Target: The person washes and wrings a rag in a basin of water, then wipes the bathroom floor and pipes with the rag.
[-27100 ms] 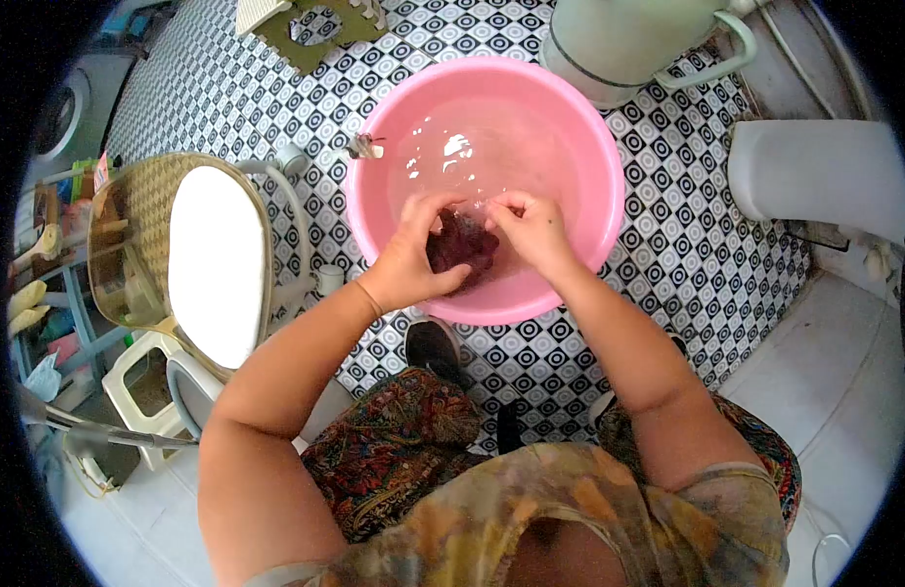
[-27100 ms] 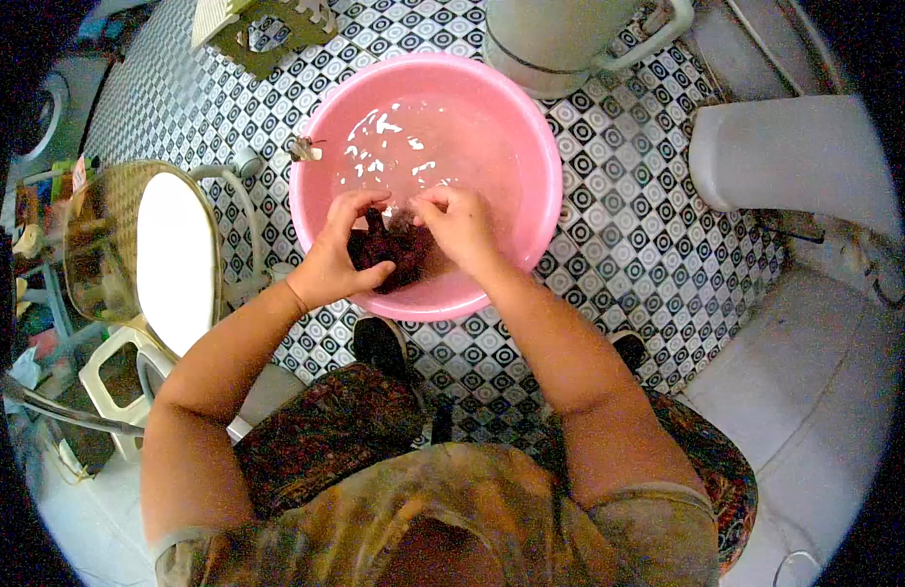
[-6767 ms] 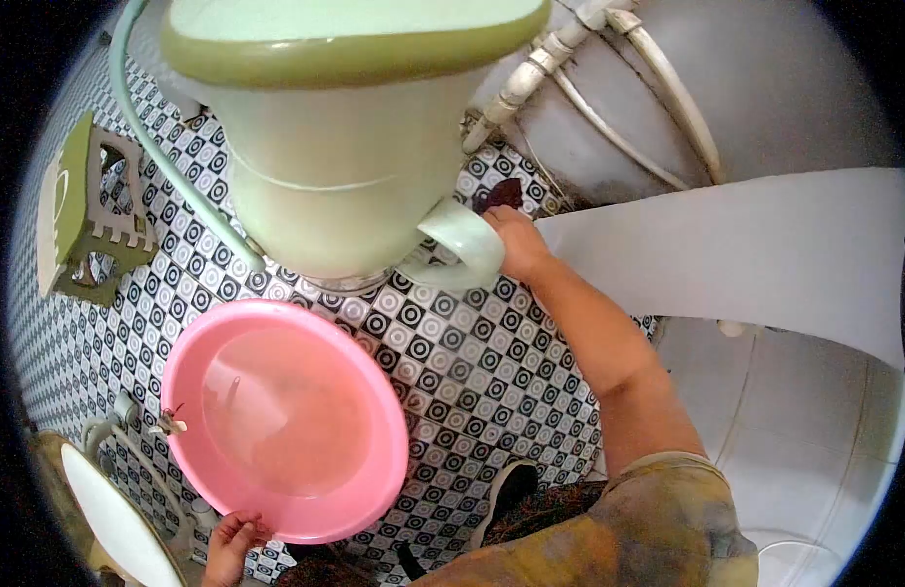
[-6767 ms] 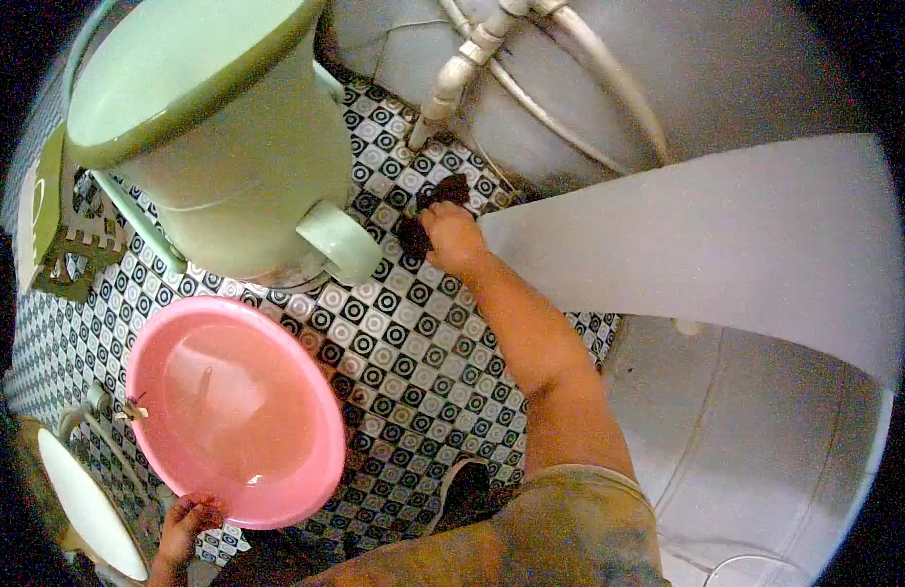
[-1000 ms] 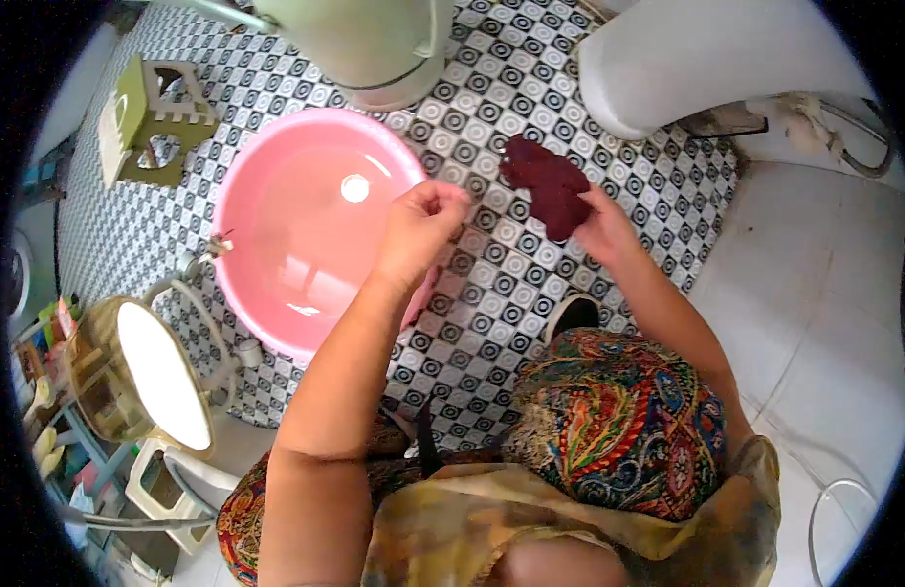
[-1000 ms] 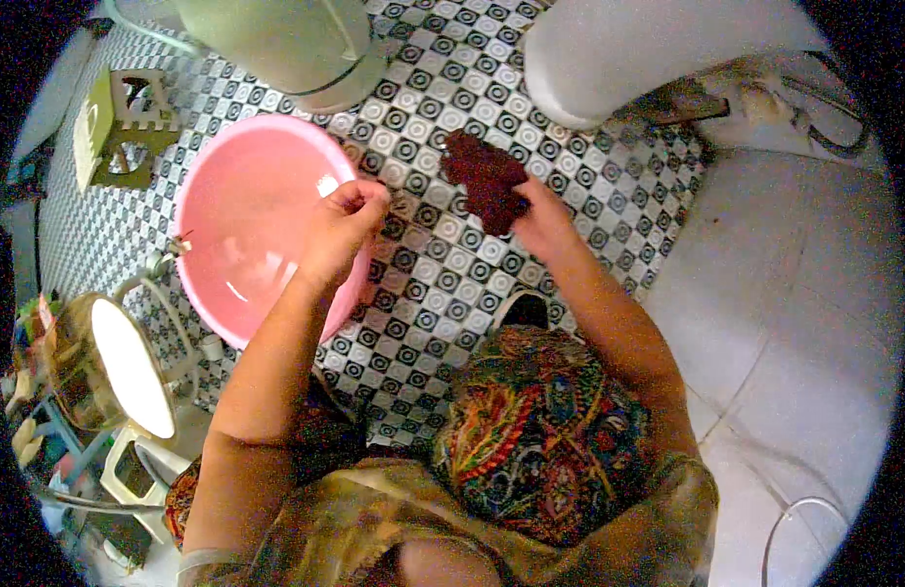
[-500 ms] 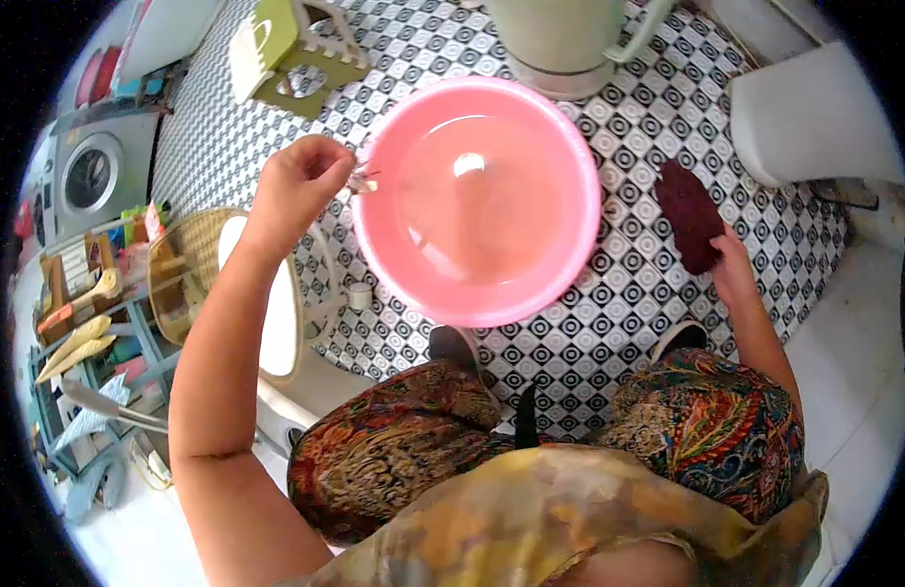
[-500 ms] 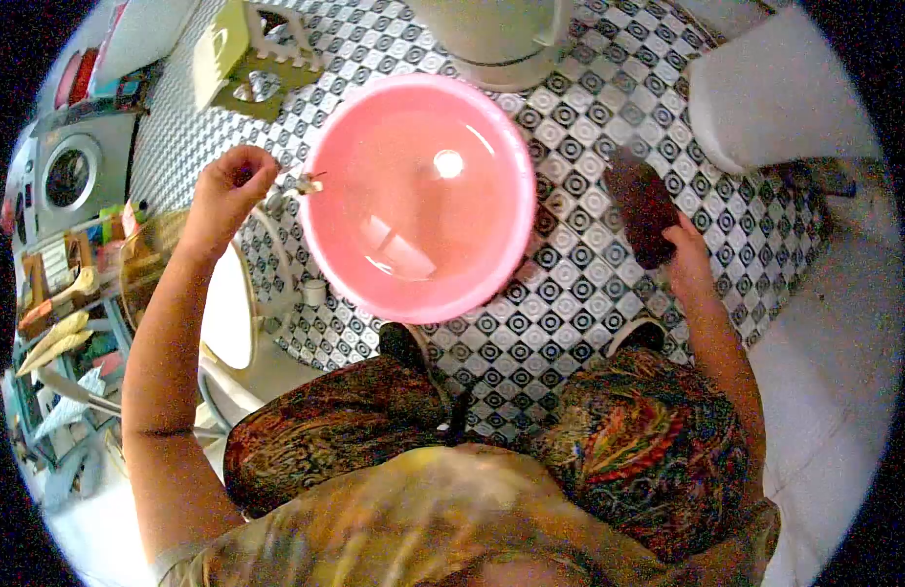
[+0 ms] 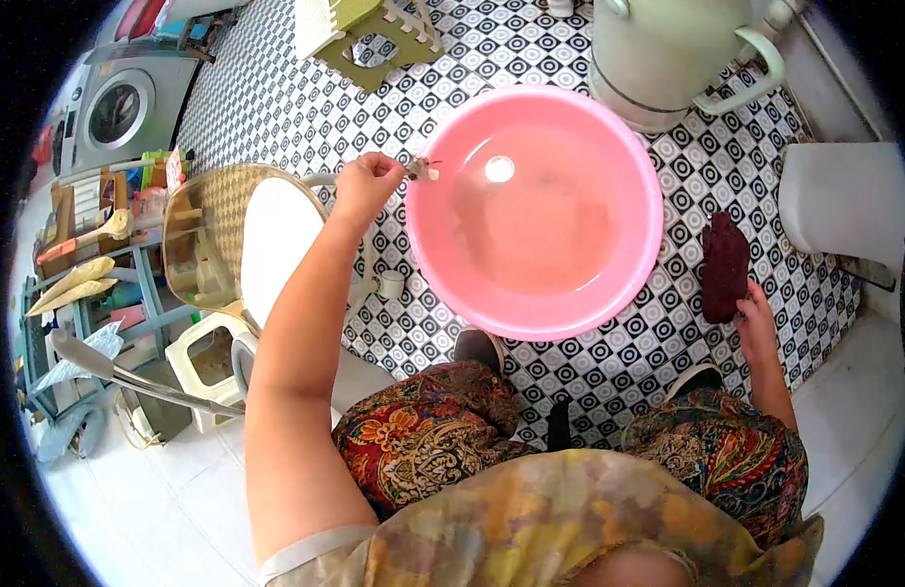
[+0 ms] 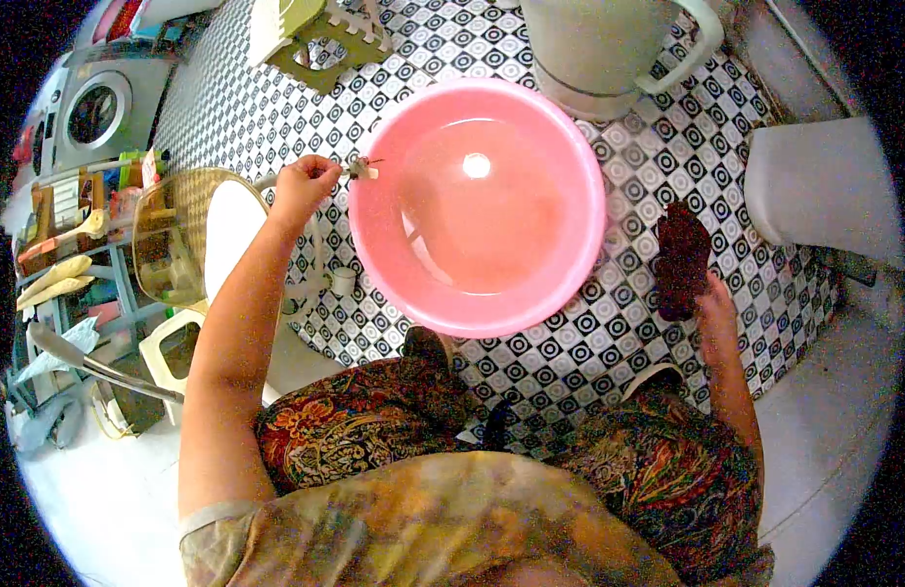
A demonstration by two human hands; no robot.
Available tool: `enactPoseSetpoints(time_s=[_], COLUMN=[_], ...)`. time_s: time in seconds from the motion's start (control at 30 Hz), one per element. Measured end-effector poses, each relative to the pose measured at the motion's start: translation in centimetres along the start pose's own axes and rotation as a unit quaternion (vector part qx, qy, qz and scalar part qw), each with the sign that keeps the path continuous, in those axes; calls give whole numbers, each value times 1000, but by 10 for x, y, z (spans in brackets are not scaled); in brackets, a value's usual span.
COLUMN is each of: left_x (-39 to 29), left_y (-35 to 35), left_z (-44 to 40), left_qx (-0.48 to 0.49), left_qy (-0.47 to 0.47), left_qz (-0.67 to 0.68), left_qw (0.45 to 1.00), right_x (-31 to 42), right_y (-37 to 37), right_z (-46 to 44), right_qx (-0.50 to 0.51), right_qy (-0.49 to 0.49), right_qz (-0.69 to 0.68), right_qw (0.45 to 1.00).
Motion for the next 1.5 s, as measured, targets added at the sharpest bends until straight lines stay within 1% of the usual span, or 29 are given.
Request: enactPoseSetpoints(time_s=[0.07,0.1,0.13,0.17,0.23,0.27,0.33,0.37,0.43,0.47,0.53,0.57,0.6,0.67,0.77,0.8,0.87,1.03,1.2,1.27,1.37,1.43,1.5], left_x=[4,7,11,12,11,13,18,22,32,35,38,39,39,36,13,16,21,29,22,24,31,34,40], left_y=[1,2,4,3,5,5,8,9,8,9,9,10,12,12,9,10,13,16,14,13,12,10,8], left_z=[-4,-4,-4,-4,2,1,0,-1,-4,-6,-10,-11,-11,-12,-3,-4,-10,-12,-9,-6,-7,-5,-5], left_qx=[5,22,40,39,68,69,96,96,71,70,39,30,31,35,26,26,12,3,6,13,20,26,30], left_qy=[-7,-29,-51,-52,-114,-114,-129,-130,-141,-140,-125,-119,-119,-89,-68,-68,-31,-25,-27,-71,-81,-82,-83], left_qz=[-1,9,18,17,75,75,165,165,122,121,54,43,42,6,-26,-26,-58,-29,-10,5,4,2,-2], left_qw=[1000,999,998,998,988,988,973,973,980,980,990,991,991,995,997,997,998,999,1000,997,997,996,996], right_x=[0,6,7,6,10,10,9,8,7,5,2,1,0,-1,-3,-4,-5,-5,-7,-5,-3,0,-1], right_y=[1,5,5,4,9,8,6,5,6,4,2,0,-1,-1,-4,-5,-6,-6,-8,-6,-4,0,-1], right_z=[0,5,4,2,5,5,2,2,2,0,-3,-3,-3,-4,-5,-6,-7,-9,-8,-6,-5,-5,-6], right_qx=[-30,-41,-40,-42,-35,-36,-24,-24,-11,-11,6,6,5,5,-8,-8,-7,12,-7,-8,-8,21,14], right_qy=[13,21,22,29,27,27,26,27,26,25,19,19,28,37,44,44,43,29,41,41,40,27,29], right_qz=[-7,-3,-2,9,16,17,3,4,-17,-19,3,2,1,0,-6,-10,-14,-9,-6,-10,-13,-5,-10], right_qw=[999,999,999,999,999,999,999,999,999,999,1000,1000,1000,999,999,999,999,999,999,999,999,999,999])
Point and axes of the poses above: each hand's wrist, its own z-axis away from the middle knuckle, its own y-axis out of the palm, x = y × z, the point moved 6 cm from there along -z, towards the middle knuckle, and after that the axes turned 13 degrees about -x, right-handed, at the moved point
